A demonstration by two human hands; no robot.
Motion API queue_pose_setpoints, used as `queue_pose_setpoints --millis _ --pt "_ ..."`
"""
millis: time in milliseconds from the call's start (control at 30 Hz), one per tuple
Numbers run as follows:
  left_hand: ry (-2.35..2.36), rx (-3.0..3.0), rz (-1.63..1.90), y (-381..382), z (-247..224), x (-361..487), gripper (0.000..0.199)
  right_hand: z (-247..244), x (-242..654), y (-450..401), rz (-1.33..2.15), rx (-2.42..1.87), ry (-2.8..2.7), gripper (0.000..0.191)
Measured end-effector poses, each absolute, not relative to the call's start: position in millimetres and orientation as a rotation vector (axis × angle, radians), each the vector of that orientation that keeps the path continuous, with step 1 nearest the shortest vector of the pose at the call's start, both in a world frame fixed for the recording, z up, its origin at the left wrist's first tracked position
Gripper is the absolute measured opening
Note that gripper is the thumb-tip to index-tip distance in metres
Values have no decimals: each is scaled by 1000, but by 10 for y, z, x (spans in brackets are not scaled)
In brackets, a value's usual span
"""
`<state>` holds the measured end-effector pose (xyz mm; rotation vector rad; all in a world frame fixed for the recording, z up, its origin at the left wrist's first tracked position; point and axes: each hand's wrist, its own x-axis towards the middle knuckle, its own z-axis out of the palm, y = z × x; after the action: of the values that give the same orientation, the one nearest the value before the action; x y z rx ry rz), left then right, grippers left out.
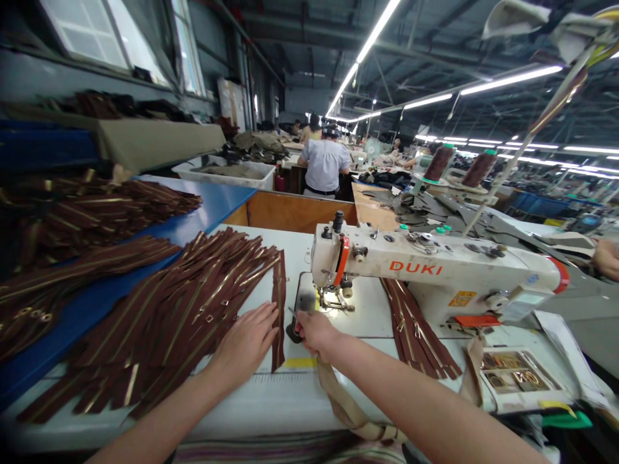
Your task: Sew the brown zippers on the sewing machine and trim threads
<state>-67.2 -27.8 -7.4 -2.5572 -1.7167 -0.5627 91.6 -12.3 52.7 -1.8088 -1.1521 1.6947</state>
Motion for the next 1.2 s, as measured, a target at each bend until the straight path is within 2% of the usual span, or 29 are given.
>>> queue_pose_setpoints --millis 233,733,1000,1200 --pt "-1693 -2557 -595 -275 -59 -670 36 502 887 -66 1699 -1837 -1114 43" --pt "-1735 -2509 -378 -309 -2 -713 38 502 919 -214 1770 -1796 -1011 42" --pt "-1704 -2565 -389 -297 212 -728 40 387 1444 -747 1945 -1425 -830 37" --pt "-1538 -2787 -377 7 369 -314 30 367 2090 -1017 1789 -1252 -491 37"
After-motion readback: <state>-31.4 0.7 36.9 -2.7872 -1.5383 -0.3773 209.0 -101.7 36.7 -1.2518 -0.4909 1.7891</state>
